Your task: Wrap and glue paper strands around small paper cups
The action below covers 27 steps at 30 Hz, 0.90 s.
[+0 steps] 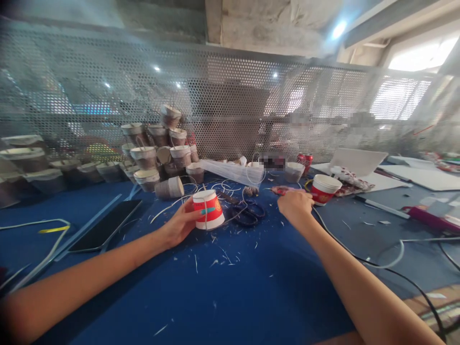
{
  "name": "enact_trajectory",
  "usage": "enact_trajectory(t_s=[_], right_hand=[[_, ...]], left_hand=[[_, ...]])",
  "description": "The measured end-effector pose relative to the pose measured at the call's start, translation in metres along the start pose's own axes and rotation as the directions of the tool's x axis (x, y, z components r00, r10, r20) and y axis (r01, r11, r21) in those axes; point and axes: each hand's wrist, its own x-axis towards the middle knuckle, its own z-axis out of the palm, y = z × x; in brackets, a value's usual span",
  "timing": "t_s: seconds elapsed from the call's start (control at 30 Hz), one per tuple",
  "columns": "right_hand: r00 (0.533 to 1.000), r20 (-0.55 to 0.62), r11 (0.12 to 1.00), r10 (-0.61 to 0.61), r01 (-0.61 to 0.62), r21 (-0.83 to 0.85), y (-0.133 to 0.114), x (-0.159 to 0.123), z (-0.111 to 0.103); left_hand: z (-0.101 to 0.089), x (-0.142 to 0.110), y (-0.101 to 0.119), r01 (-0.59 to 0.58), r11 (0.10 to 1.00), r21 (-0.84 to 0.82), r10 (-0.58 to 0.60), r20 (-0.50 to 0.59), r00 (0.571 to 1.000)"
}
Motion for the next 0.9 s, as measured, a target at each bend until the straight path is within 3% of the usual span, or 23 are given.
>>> enact_trajectory(t_s=[0.07,0.1,0.13,0.17,0.23,0.3,0.33,0.37,0.47,0.53,0.63,0.73,0.87,0.9], right_hand=[[0.986,0.003,0.986,0.166,-0.166,-0.014,-0.003,-0.004,0.000],[0.978,-0.021,0.979,0.206,-0.206,-0.008,-0.007,-0.009,-0.001],[0.984,-0.068,0.986,0.165,-0.164,0.018,-0.011,-0.016,-0.003],[0.987,-0.159,0.998,0.024,-0.015,0.056,-0.017,-0.024,-0.006],[0.924,-0.270,0.926,-0.272,0.327,0.187,-0.030,-0.045,-0.009],[0.789,-0.255,0.674,-0.559,0.611,0.415,-0.044,-0.068,-0.009],[0.746,-0.208,0.560,-0.632,0.626,0.543,-0.050,-0.079,-0.008],[0.726,-0.145,0.477,-0.673,0.575,0.665,-0.056,-0.090,-0.005],[0.743,0.026,0.315,-0.668,0.251,0.915,-0.069,-0.110,0.006],[0.752,0.140,0.255,-0.644,0.039,0.966,-0.073,-0.115,0.009],[0.710,0.290,0.230,-0.642,-0.182,0.956,-0.074,-0.113,0.004],[0.622,0.365,0.232,-0.693,-0.288,0.929,-0.068,-0.105,-0.006],[0.392,0.344,0.248,-0.853,-0.276,0.929,-0.057,-0.090,-0.013],[0.356,0.331,0.241,-0.874,-0.275,0.931,-0.056,-0.087,-0.013]], left_hand=[[0.001,0.000,0.000,-0.015,1.000,0.012,0.015,-0.013,1.000],[0.001,0.000,0.000,-0.021,0.999,0.024,0.022,-0.024,0.999],[0.002,0.000,0.000,-0.029,0.999,0.038,0.031,-0.041,0.999],[0.002,-0.001,0.000,-0.036,0.998,0.055,0.040,-0.061,0.997],[0.003,-0.001,-0.001,-0.048,0.994,0.096,0.058,-0.107,0.993],[0.004,-0.001,-0.002,-0.057,0.987,0.150,0.079,-0.142,0.987],[0.004,-0.001,-0.003,-0.064,0.981,0.185,0.092,-0.148,0.985],[0.005,-0.001,-0.003,-0.073,0.972,0.225,0.108,-0.149,0.983],[0.005,0.000,-0.005,-0.127,0.923,0.363,0.182,-0.121,0.976],[0.006,0.000,-0.005,-0.165,0.880,0.446,0.231,-0.098,0.968],[0.006,0.000,-0.004,-0.161,0.862,0.481,0.233,-0.094,0.968],[0.006,0.000,-0.003,-0.115,0.900,0.421,0.169,-0.091,0.981],[0.005,-0.001,-0.003,-0.081,0.943,0.324,0.096,-0.032,0.995],[0.004,-0.001,-0.003,-0.074,0.952,0.297,0.082,-0.015,0.996]])
